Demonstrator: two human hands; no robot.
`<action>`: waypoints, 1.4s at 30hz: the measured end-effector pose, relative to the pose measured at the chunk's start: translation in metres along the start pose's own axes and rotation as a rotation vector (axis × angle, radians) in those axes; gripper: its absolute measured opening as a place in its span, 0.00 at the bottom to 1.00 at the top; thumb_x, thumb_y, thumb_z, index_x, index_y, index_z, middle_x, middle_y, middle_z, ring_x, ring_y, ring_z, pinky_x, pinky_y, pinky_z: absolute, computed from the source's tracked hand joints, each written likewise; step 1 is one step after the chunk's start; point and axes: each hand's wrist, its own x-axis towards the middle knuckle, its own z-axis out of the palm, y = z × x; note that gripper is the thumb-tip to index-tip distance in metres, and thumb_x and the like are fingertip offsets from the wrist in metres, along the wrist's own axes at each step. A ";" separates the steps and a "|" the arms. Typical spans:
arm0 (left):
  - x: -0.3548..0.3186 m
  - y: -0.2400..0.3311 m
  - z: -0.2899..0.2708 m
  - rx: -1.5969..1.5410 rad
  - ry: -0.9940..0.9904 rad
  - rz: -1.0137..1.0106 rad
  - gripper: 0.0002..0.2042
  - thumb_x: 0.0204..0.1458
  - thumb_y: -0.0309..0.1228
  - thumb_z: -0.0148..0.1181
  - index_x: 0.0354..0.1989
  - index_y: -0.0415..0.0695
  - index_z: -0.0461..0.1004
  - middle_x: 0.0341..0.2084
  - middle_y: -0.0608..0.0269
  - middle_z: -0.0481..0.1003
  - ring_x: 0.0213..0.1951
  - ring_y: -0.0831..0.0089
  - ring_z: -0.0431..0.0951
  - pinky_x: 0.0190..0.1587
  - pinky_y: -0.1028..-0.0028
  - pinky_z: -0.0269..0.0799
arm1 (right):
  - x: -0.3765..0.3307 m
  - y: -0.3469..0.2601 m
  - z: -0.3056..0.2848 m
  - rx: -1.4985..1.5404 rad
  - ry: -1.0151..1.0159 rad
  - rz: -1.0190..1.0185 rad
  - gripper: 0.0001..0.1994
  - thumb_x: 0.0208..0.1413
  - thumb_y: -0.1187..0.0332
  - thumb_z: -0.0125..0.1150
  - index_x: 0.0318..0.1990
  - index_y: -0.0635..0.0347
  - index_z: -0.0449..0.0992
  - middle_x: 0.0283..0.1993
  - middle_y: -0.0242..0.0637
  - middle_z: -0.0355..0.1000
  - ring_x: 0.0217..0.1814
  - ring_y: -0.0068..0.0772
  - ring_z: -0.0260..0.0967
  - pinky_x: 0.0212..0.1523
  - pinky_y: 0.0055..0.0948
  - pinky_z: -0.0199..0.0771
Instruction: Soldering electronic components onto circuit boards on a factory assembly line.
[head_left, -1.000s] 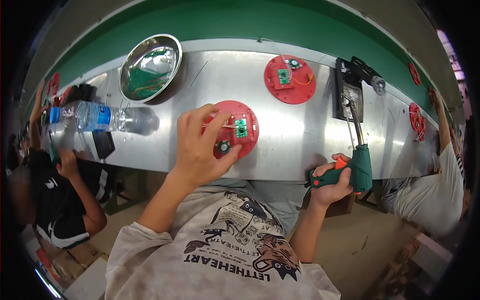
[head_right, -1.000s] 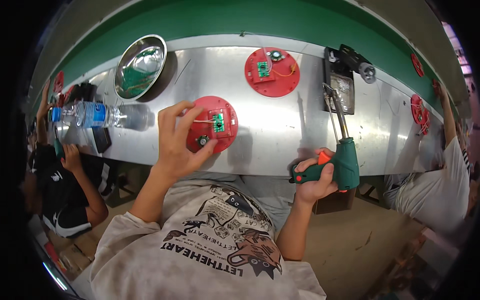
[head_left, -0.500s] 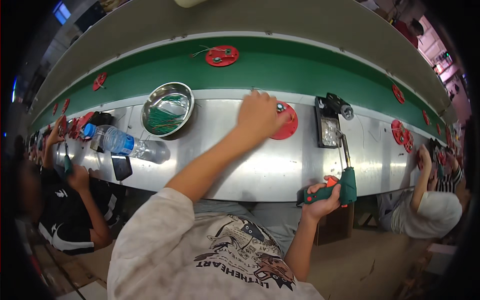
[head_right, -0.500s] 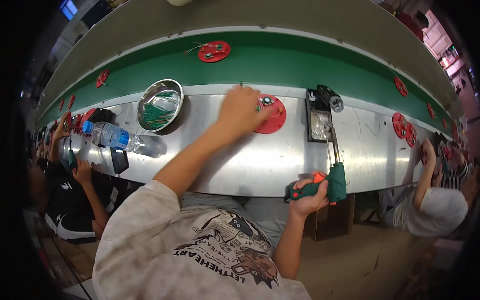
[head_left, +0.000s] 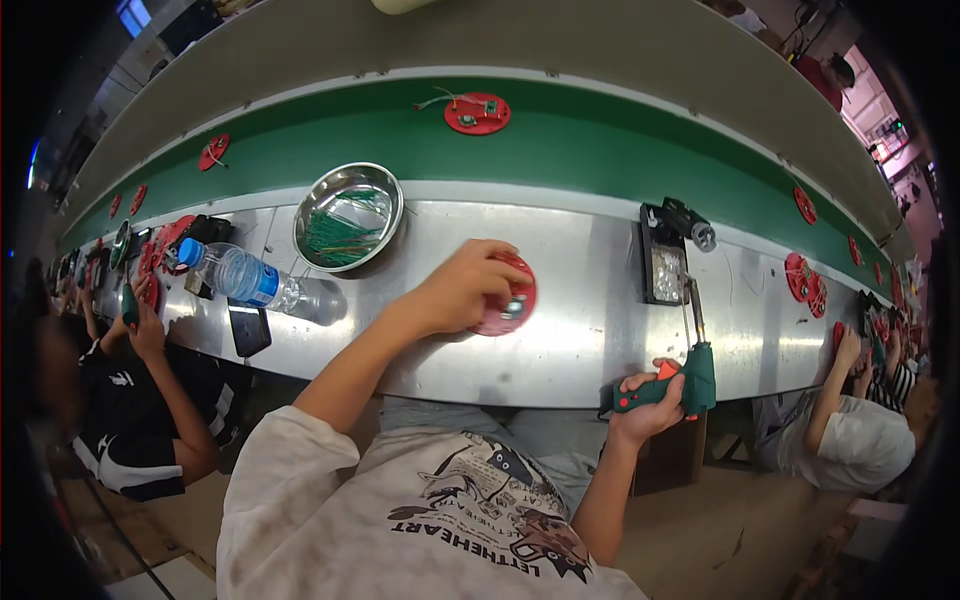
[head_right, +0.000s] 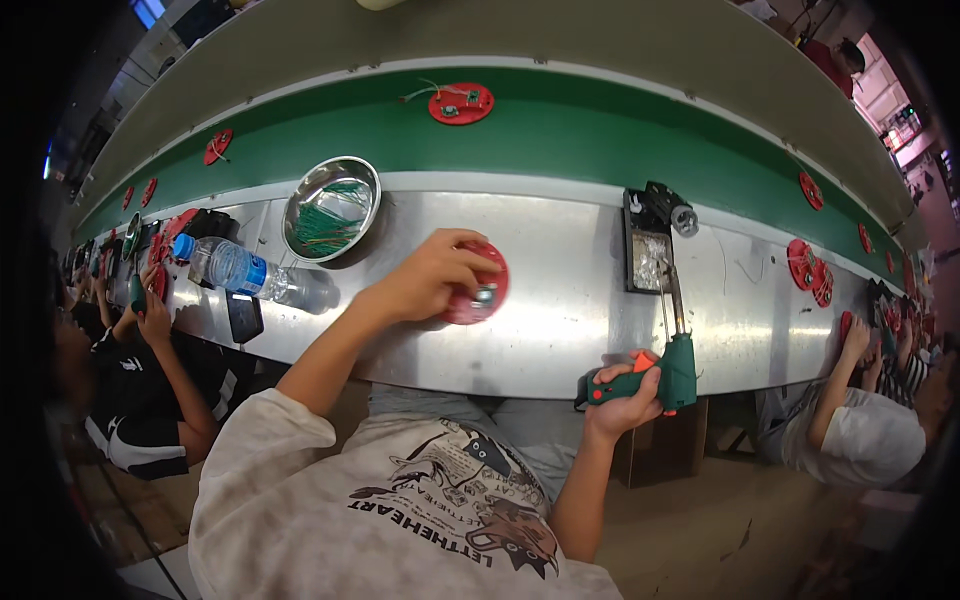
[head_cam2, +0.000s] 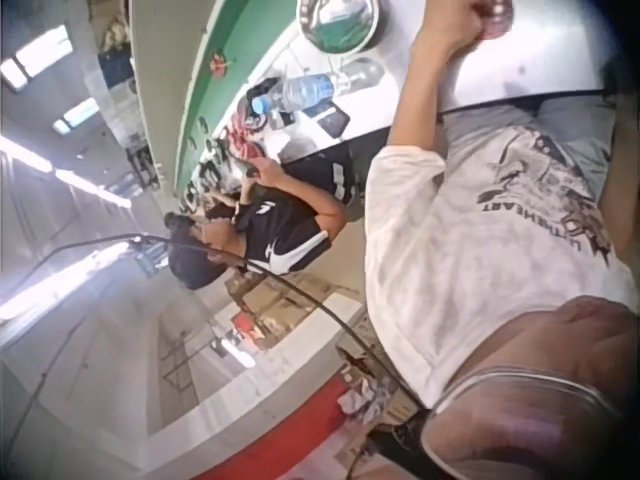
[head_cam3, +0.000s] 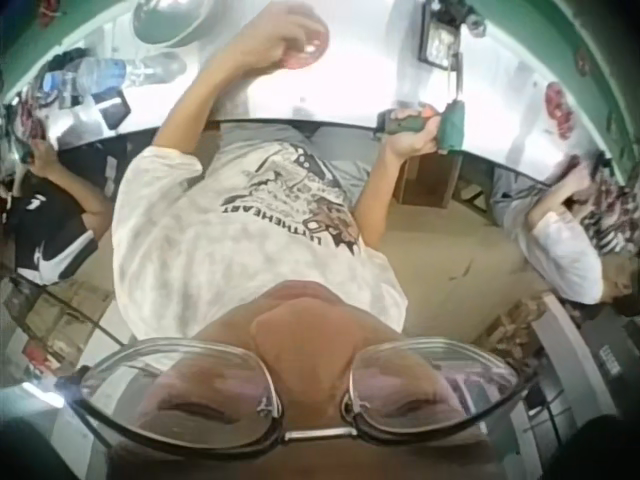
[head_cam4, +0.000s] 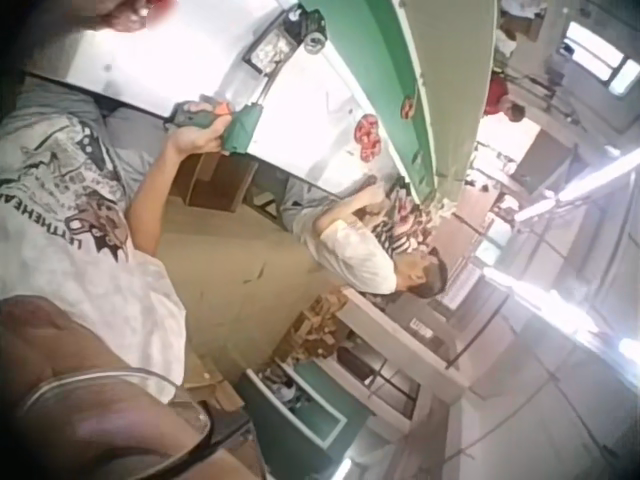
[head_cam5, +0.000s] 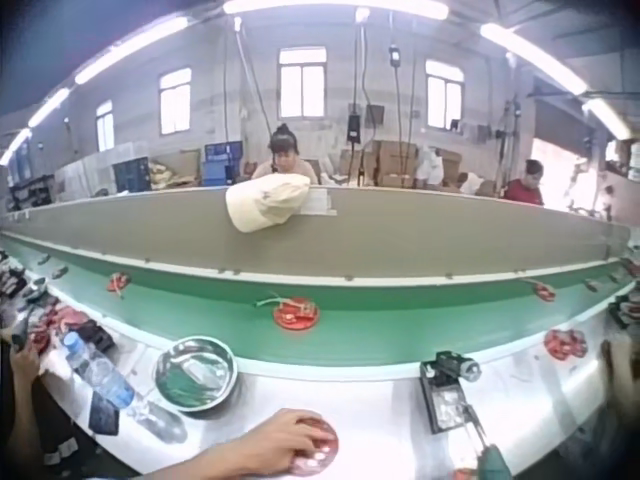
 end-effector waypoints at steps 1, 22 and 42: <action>-0.011 -0.001 -0.007 -0.125 0.148 -0.013 0.13 0.40 0.19 0.65 0.36 0.44 0.83 0.50 0.58 0.80 0.61 0.51 0.69 0.62 0.57 0.66 | 0.000 0.000 0.001 -0.015 0.004 0.013 0.19 0.70 0.57 0.44 0.44 0.68 0.70 0.23 0.40 0.68 0.15 0.28 0.63 0.17 0.29 0.66; -0.062 0.004 0.004 0.094 0.381 -0.442 0.14 0.51 0.29 0.65 0.48 0.44 0.81 0.35 0.57 0.77 0.43 0.56 0.75 0.46 0.61 0.75 | 0.001 0.001 -0.007 -0.130 -0.001 0.001 0.21 0.70 0.52 0.46 0.42 0.66 0.73 0.18 0.36 0.66 0.18 0.30 0.62 0.23 0.28 0.64; -0.095 -0.086 -0.090 0.422 0.189 -0.790 0.05 0.50 0.26 0.59 0.32 0.40 0.79 0.35 0.51 0.78 0.44 0.50 0.77 0.49 0.57 0.73 | -0.004 -0.002 0.005 -0.156 0.013 0.024 0.21 0.70 0.53 0.45 0.43 0.65 0.74 0.18 0.33 0.64 0.18 0.28 0.62 0.24 0.27 0.64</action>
